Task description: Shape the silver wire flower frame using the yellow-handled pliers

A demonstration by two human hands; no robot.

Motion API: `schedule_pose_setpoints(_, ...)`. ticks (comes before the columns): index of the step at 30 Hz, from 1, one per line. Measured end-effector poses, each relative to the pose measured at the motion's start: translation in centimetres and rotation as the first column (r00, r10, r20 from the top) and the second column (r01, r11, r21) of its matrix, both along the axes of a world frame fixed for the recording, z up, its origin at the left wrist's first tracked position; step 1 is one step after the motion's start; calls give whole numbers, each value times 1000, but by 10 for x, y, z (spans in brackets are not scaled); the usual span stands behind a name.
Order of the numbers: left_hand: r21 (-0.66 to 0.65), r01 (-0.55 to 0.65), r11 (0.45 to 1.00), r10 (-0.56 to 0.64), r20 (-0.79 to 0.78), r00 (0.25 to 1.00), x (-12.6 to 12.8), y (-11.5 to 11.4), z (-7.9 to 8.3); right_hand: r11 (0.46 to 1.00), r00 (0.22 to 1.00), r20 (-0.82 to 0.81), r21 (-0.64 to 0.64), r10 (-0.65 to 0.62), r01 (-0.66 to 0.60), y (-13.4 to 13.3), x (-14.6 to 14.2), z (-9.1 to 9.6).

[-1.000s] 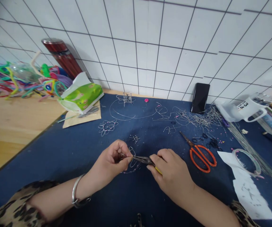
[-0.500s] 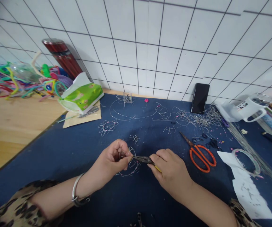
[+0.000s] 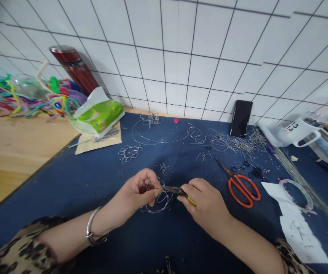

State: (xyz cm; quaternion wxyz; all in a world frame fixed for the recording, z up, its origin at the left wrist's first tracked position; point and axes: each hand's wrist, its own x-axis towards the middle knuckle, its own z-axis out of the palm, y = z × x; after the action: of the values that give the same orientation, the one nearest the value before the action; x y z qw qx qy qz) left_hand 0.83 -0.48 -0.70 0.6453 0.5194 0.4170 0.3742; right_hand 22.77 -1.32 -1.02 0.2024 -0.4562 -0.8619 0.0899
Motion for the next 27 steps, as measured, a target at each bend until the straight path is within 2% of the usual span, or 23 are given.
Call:
schedule_pose_setpoints(6,-68,49,996,-39,138,990,-1,1,-3,1000,1000,-12,-9,4,-4,2,1,-2)
schedule_pose_setpoints(12,-130,78,988,-51,201,978,-1,2,-7,1000,1000,-12,4,18,-18,3,0,-3)
schedule_pose_setpoints(18,-160,111,981,-73,228,971,-1,3,-8,999,999,-40,-29,19,-21,3,-1,-5)
schedule_pose_setpoints(27,-136,80,987,-51,198,979,0,2,-4,999,999,-38,-30,19,-20,4,-1,-3)
